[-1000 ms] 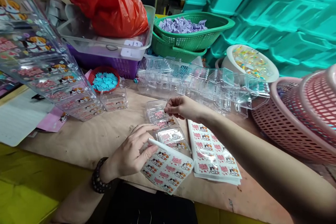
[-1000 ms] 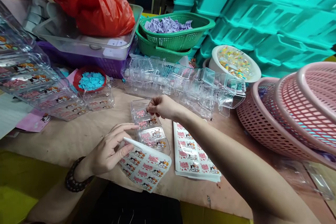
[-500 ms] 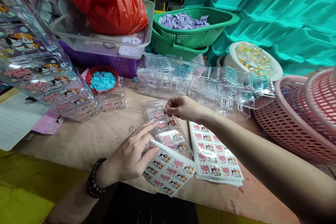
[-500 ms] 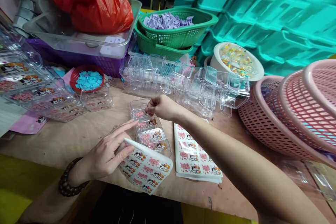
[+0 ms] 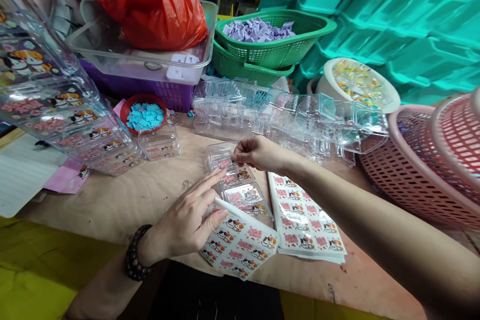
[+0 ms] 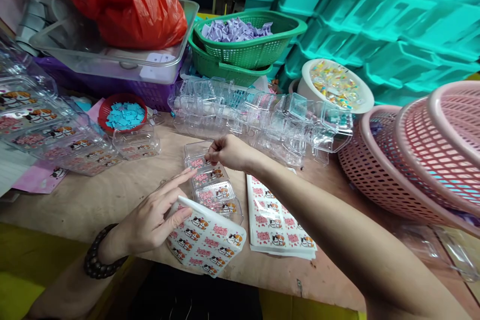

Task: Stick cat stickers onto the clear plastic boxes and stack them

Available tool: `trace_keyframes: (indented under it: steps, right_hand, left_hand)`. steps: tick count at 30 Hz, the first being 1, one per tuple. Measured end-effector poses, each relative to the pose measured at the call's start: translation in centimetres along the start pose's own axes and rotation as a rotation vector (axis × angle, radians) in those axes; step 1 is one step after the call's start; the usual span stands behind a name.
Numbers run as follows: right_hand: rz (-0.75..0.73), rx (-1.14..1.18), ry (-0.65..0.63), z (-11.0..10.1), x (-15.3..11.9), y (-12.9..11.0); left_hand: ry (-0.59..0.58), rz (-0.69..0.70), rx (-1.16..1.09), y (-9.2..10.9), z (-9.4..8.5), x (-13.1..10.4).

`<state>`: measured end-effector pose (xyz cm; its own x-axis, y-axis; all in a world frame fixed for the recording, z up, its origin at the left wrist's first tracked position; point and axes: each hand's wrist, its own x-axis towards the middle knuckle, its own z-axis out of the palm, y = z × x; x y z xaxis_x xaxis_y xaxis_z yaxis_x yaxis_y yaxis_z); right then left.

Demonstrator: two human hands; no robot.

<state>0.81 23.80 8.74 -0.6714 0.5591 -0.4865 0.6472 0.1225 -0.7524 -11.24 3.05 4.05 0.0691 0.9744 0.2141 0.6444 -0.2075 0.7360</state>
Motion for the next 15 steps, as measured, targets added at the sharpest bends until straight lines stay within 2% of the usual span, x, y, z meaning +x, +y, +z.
trace_keyframes:
  steps: [10,15]
  right_hand:
    - [0.001,-0.113,0.026,0.11,-0.29,-0.54]
    - [-0.043,-0.260,0.081,0.41,-0.29,-0.54]
  left_hand:
    - [-0.077,-0.019,0.047,0.05,-0.33,0.79]
    - [-0.065,0.002,0.054,-0.57,0.00,0.89]
